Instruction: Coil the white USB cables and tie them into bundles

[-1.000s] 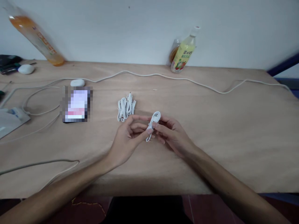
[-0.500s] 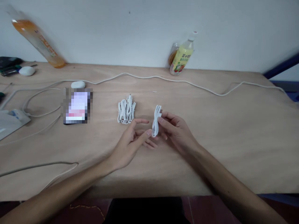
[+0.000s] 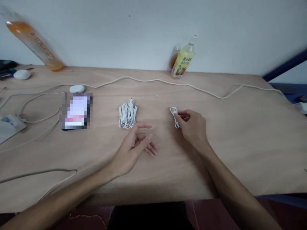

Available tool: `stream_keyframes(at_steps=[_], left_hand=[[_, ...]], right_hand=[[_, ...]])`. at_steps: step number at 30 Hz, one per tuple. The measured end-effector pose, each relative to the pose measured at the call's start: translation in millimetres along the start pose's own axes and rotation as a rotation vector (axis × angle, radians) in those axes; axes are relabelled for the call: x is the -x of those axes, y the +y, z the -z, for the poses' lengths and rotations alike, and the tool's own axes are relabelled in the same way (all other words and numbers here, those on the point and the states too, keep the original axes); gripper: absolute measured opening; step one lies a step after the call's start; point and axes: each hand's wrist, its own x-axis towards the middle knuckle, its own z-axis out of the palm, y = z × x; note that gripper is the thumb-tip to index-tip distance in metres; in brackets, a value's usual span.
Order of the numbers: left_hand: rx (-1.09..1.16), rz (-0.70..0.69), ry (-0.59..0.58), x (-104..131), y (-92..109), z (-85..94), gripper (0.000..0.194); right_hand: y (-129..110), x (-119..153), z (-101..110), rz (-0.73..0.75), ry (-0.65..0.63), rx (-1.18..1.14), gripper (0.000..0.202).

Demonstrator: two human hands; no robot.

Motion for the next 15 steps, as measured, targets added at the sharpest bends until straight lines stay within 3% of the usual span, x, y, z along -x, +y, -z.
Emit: stream_keyframes(at_steps=[5, 10, 15], left_hand=[[-0.014, 0.003, -0.006, -0.7, 1.5, -0.4, 0.037], [-0.094, -0.027, -0.074, -1.2, 9.3, 0.9, 0.023], [-0.074, -0.001, -0.187, 9.2, 21.1, -5.7, 0.035]], right_hand=[[-3.2, 5.1, -3.4, -0.007, 0.092, 0.246, 0.034], [-4.4, 8.2, -5.4, -0.01, 0.066, 0.285, 0.029], [1.0, 4.2, -6.2, 0.024, 0.054, 0.253, 0.015]])
